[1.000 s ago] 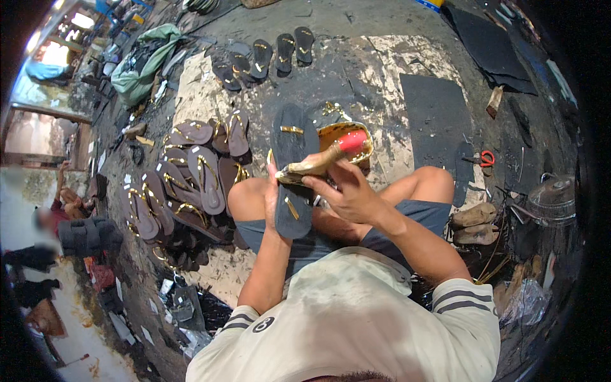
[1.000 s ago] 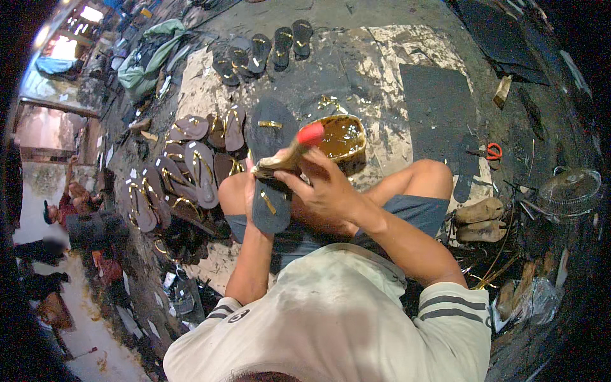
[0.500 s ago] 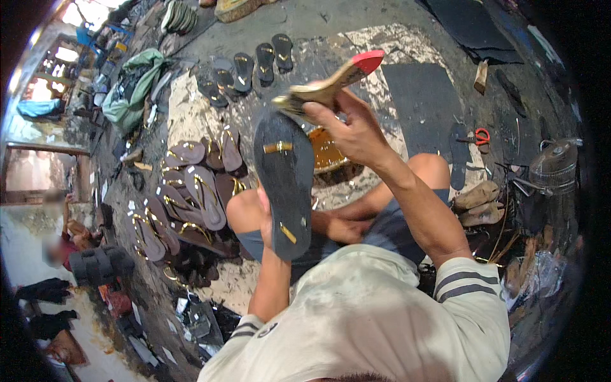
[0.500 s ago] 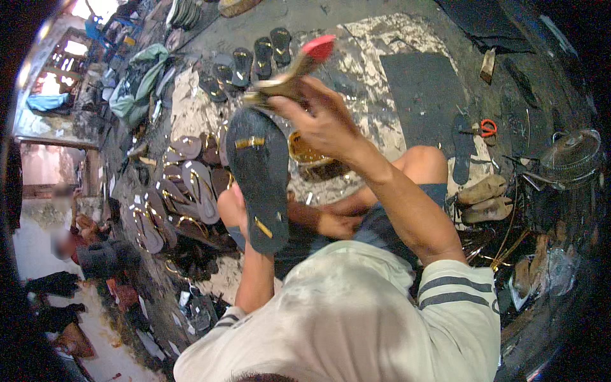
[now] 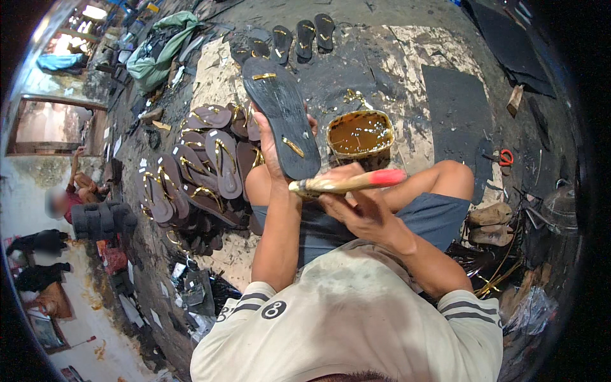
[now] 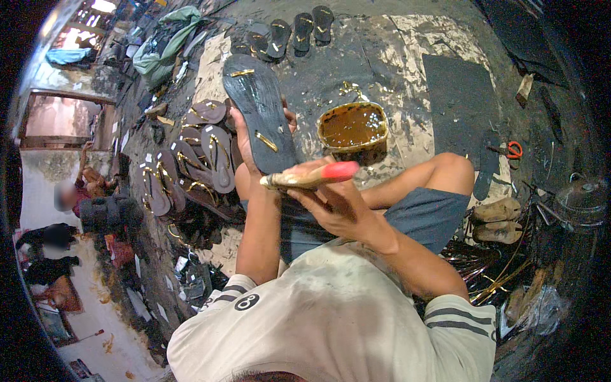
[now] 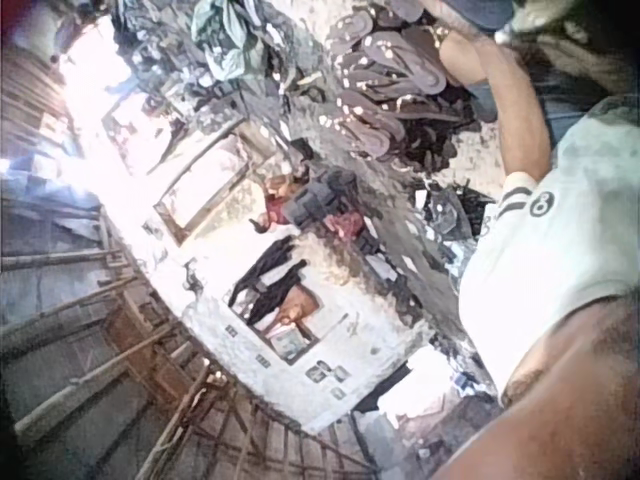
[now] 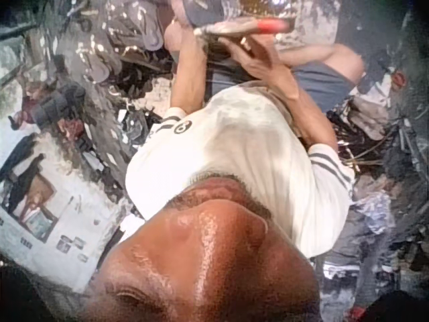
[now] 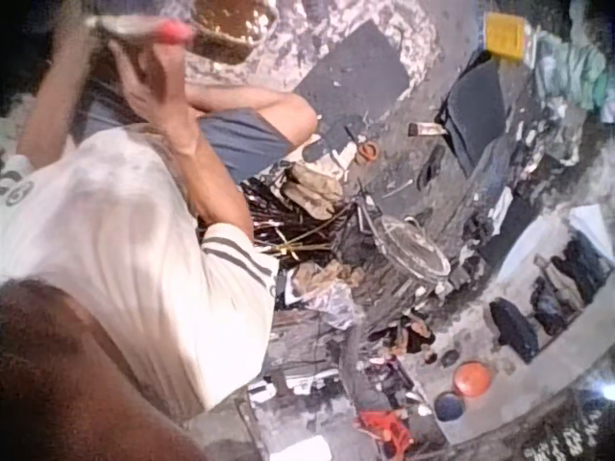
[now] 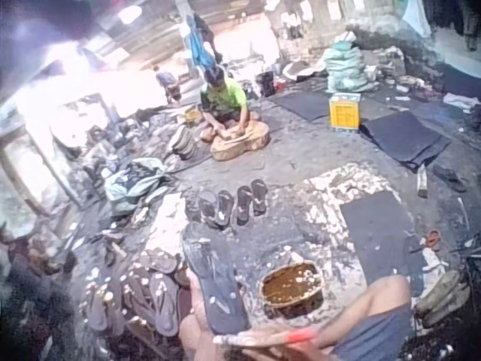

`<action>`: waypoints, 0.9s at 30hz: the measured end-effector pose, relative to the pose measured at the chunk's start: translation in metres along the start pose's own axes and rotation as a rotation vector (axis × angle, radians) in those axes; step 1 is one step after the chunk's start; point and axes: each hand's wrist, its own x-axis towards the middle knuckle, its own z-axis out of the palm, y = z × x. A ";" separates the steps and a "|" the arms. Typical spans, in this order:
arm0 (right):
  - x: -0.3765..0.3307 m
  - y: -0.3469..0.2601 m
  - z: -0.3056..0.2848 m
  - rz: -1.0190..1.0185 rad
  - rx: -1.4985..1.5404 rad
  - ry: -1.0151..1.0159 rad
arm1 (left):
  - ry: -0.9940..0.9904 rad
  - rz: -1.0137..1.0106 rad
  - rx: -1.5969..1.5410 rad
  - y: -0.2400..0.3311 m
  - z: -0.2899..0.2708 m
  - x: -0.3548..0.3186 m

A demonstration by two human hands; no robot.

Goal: The person sits on the floor and assembles sandals by attaching straps to soles. They use a wooden block to press the components together and later apply a brown liquid to the soles with a brush.

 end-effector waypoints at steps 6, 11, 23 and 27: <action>0.033 0.027 -0.008 -0.154 -0.213 -0.079 | -0.142 -0.101 -0.010 -0.019 -0.020 -0.008; 0.078 0.060 -0.013 -0.164 -0.355 -0.013 | 0.024 -0.113 -0.301 -0.042 0.011 -0.018; 0.064 0.016 -0.078 0.281 0.000 0.407 | 0.669 -0.176 0.019 -0.046 -0.156 0.075; 0.026 0.051 -0.127 0.457 -0.029 0.535 | 0.590 -0.241 0.172 -0.051 -0.155 0.073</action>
